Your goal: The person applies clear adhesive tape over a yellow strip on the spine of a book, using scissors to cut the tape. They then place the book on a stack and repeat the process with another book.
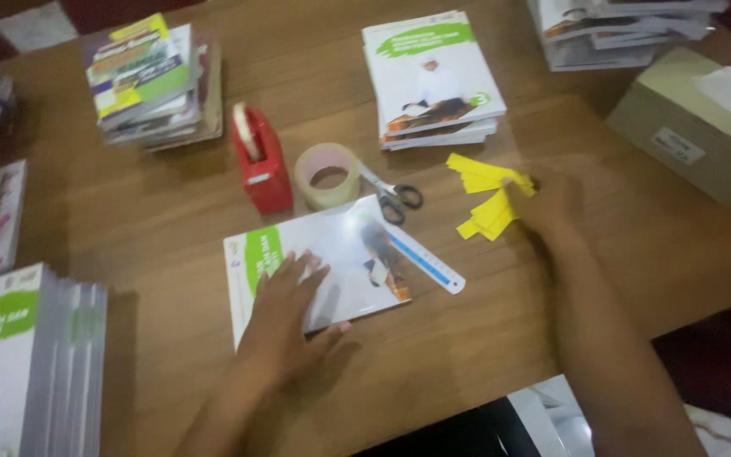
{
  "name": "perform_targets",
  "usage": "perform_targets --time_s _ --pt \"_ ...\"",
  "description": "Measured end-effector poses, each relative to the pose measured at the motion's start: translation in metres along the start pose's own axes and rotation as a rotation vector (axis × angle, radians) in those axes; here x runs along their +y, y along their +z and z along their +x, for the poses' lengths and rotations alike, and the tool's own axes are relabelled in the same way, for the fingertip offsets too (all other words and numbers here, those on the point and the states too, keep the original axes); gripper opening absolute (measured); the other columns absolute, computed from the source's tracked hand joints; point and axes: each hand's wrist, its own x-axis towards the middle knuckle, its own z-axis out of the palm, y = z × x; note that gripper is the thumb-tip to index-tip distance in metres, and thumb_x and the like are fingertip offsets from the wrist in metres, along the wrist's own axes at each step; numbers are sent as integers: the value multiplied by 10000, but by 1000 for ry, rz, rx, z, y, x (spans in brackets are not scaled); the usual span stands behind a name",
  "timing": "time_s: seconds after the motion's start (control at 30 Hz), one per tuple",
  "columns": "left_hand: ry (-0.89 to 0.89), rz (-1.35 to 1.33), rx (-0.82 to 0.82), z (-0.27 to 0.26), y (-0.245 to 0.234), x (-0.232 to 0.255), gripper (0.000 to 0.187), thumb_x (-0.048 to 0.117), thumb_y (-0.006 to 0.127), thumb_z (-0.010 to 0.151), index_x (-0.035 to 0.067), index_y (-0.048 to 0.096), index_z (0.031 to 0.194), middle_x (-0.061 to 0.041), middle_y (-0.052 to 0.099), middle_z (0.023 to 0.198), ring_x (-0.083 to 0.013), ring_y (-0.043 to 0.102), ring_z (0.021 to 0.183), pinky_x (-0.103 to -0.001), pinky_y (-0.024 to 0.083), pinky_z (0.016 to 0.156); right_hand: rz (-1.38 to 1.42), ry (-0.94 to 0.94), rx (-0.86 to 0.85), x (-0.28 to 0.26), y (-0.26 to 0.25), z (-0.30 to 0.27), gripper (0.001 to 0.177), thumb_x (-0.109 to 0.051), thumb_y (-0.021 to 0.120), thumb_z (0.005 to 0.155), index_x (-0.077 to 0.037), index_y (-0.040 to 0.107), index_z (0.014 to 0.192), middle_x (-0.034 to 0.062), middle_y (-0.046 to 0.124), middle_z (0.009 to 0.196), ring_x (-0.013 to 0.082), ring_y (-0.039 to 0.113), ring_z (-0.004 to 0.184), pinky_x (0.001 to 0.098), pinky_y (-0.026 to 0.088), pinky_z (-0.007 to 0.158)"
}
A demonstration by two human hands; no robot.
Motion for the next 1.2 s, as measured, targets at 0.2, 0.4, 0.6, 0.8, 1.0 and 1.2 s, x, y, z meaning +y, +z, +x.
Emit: perform_targets --time_s 0.2,0.4,0.6,0.8,1.0,1.2 --pt "271 -11 102 54 41 14 693 445 812 832 159 567 1413 -188 519 1464 -459 441 1414 -714 306 1130 -71 -10 24 1 2 5 360 -328 784 859 -89 758 1127 215 726 1016 434 680 1048 493 520 908" --pt "471 -109 120 132 85 35 611 392 788 778 140 640 1315 -168 639 1317 -401 585 1304 -593 405 1125 -55 -31 34 3 -4 -12 240 -237 721 874 -32 727 998 263 658 955 484 623 1008 549 484 910" --pt "500 -98 193 190 103 55 487 418 716 890 98 694 1256 -156 681 1231 -357 624 1265 -491 440 1107 44 65 7 1 -5 -14 215 -224 705 900 -187 772 1100 109 736 1073 351 669 1091 450 511 932" --pt "637 -7 183 223 122 80 566 310 723 906 40 584 1384 -253 544 1453 -436 511 1380 -571 404 1149 88 -1 18 21 5 -13 258 -240 751 880 -164 768 1126 155 738 1039 398 667 1083 491 534 924" --pt "352 197 -1 288 126 69 524 244 626 976 155 513 1480 -129 520 1495 -329 481 1424 -535 430 1116 160 4 44 21 6 -10 241 -191 710 852 -197 795 1078 124 758 1004 366 694 1050 463 536 909" --pt "474 123 172 263 107 63 508 246 694 893 140 589 1379 -169 589 1402 -404 599 1270 -525 497 983 135 125 106 25 8 -8 230 -237 714 876 -173 789 1083 121 749 1048 383 689 1064 483 545 894"
